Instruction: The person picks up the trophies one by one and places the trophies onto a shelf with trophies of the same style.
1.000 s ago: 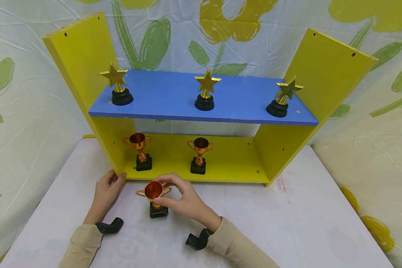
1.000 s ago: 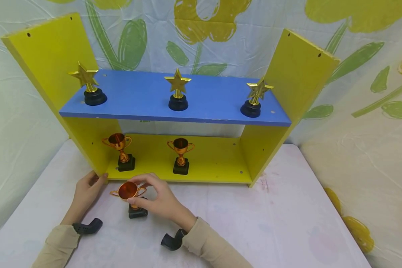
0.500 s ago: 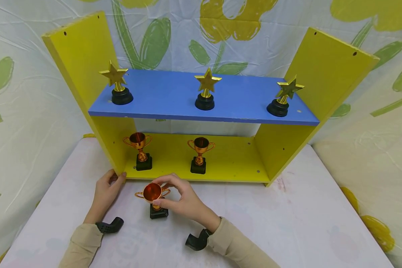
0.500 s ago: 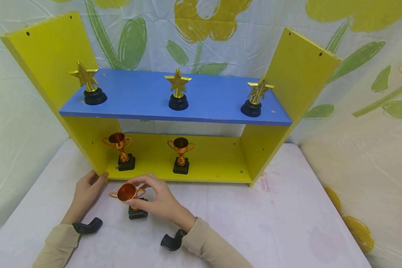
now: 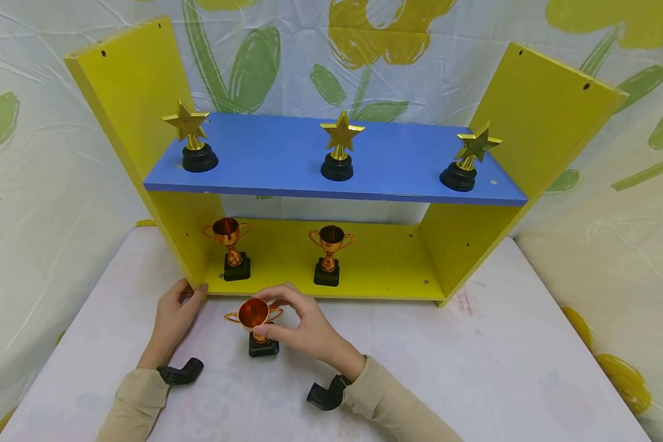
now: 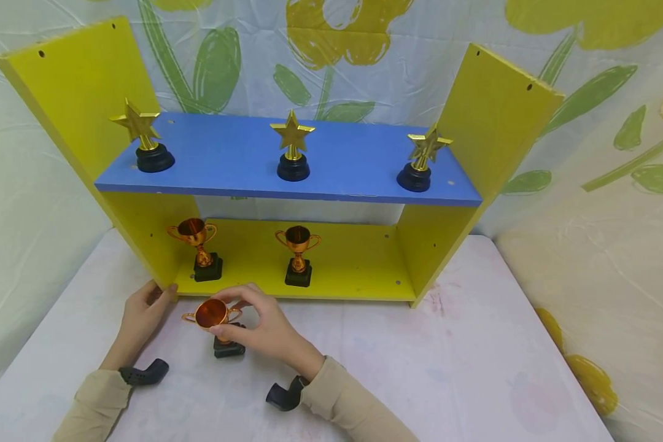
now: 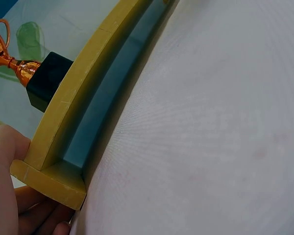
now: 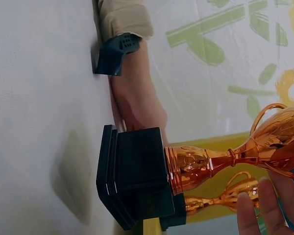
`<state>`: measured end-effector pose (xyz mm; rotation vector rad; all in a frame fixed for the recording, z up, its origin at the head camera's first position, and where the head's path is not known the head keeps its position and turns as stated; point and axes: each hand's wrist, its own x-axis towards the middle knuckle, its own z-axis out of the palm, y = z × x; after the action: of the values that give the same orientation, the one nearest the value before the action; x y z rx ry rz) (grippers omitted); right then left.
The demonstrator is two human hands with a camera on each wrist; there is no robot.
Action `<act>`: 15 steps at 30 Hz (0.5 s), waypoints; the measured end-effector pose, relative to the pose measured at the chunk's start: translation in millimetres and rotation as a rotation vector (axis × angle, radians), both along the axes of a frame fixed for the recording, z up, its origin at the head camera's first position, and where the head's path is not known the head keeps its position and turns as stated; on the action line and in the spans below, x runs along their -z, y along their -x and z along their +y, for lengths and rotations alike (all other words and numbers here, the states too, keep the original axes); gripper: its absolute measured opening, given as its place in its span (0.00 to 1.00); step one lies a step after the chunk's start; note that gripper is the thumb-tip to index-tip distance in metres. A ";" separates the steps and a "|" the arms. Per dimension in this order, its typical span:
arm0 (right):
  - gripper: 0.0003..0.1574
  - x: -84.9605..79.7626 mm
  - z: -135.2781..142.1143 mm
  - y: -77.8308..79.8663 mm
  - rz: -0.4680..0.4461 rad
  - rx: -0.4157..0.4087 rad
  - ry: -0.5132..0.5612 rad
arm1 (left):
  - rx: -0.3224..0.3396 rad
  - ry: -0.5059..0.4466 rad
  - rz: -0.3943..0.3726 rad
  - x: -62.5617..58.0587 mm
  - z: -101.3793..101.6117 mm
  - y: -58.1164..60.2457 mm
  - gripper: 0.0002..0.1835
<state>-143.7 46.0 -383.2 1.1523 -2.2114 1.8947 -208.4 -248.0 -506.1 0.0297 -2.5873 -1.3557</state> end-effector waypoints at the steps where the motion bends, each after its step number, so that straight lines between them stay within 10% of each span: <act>1: 0.27 -0.4 0.3 0.0 -0.001 0.003 0.001 | 0.000 -0.001 0.001 0.1 -0.2 0.1 0.25; 15: 0.27 -5.6 5.1 1.3 -0.003 0.032 0.025 | -0.008 -0.001 0.007 -1.1 0.7 -0.1 0.25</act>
<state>-145.0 51.1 -377.6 1.1044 -2.1872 1.9084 -208.4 -247.3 -505.0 0.0356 -2.5778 -1.3523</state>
